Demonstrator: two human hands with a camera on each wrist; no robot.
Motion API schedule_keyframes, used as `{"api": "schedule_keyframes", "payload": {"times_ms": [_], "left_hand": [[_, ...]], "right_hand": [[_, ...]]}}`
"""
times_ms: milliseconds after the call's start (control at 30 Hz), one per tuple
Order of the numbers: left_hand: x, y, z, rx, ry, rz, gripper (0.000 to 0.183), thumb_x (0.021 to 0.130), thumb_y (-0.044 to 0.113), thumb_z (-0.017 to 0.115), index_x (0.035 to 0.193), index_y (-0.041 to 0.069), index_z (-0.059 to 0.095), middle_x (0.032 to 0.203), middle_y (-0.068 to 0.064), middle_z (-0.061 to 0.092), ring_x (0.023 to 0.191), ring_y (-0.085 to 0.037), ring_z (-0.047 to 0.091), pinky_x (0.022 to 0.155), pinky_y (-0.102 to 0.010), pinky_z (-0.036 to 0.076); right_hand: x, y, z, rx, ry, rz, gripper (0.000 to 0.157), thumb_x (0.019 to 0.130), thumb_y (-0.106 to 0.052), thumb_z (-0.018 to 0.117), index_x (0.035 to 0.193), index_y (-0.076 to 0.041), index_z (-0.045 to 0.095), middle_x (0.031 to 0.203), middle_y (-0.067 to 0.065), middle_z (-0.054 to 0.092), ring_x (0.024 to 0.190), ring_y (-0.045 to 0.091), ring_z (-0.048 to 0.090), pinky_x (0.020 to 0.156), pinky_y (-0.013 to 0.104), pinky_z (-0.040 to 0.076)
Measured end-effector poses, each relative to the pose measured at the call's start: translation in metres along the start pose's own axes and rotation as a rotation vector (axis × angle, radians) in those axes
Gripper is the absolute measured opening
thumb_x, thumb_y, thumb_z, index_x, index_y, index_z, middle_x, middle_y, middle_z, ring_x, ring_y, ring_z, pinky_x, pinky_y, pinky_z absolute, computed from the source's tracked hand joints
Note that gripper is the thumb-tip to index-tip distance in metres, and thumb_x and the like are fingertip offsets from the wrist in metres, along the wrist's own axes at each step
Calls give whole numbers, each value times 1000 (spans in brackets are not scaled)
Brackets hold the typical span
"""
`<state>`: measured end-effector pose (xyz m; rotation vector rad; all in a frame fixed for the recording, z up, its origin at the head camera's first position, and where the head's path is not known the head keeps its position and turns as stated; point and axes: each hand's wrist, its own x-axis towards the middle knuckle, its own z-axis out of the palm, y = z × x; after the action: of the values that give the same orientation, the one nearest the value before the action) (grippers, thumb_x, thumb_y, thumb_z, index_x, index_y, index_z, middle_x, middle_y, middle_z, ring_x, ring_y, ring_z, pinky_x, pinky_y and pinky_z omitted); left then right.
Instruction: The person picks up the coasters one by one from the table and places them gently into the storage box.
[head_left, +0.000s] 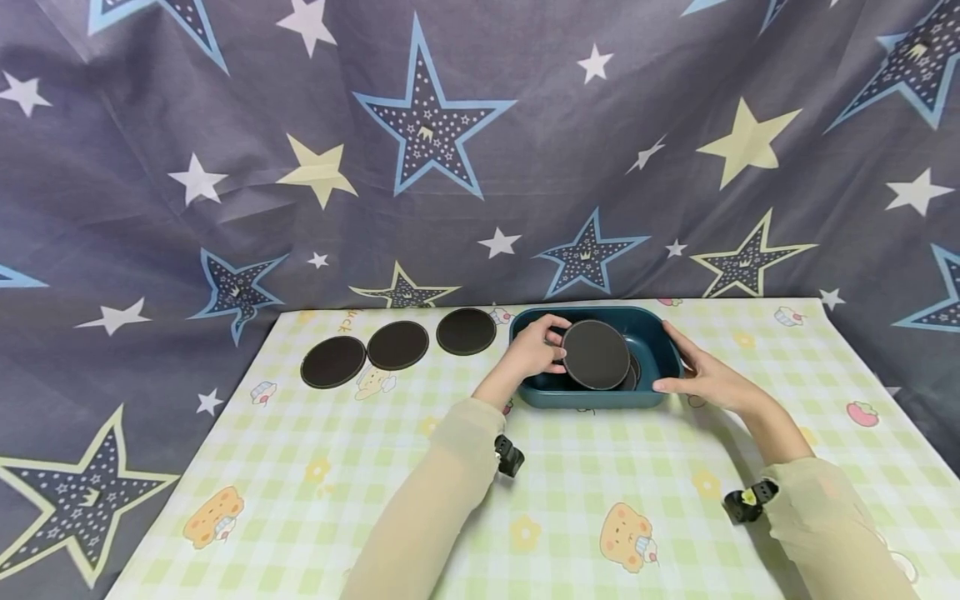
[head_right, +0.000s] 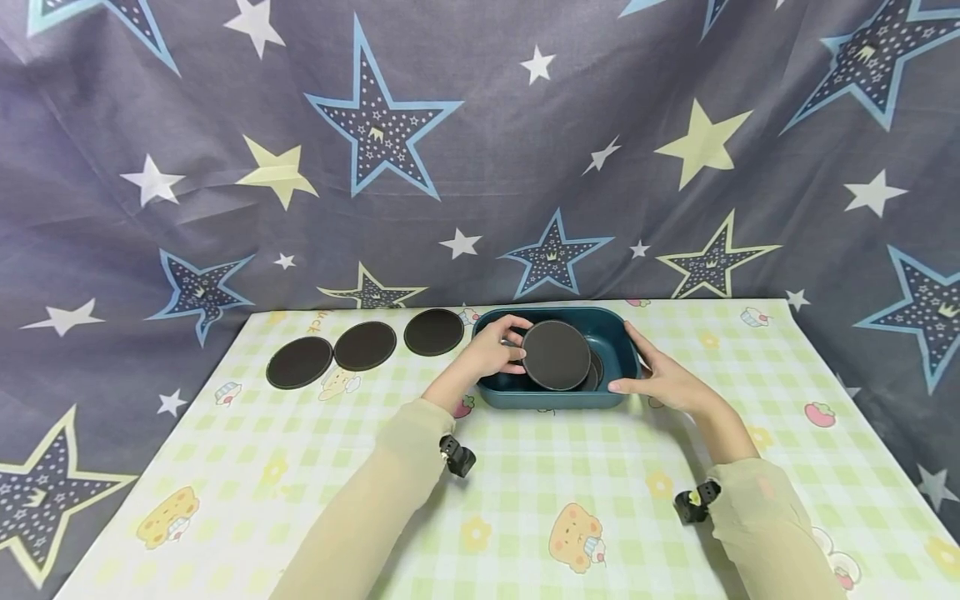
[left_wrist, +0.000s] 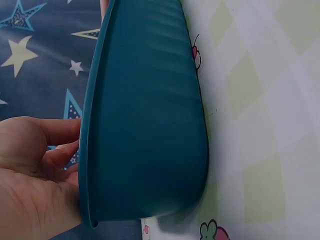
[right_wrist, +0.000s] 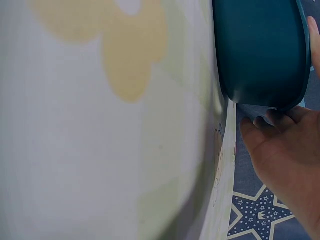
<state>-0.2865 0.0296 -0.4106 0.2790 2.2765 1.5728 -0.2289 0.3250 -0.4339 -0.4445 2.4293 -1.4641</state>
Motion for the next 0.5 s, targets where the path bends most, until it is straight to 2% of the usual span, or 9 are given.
{"api": "schedule_keyframes", "payload": {"times_ms": [267, 500], "left_hand": [[5, -4, 9, 29, 5, -23, 44, 93, -10, 59, 133, 10, 58, 100, -11, 60, 70, -14, 64, 64, -26, 63], [9, -6, 13, 88, 16, -48, 44, 93, -9, 59, 133, 10, 58, 97, -8, 59, 68, -11, 61, 62, -22, 62]], "right_hand": [[-1, 2, 0, -6, 0, 10, 103, 94, -15, 69, 160, -10, -10, 167, 17, -12, 151, 50, 0, 92, -5, 30], [0, 2, 0, -4, 3, 16, 102, 94, -14, 69, 160, -11, -9, 167, 17, -11, 151, 49, -2, 91, -6, 29]]}}
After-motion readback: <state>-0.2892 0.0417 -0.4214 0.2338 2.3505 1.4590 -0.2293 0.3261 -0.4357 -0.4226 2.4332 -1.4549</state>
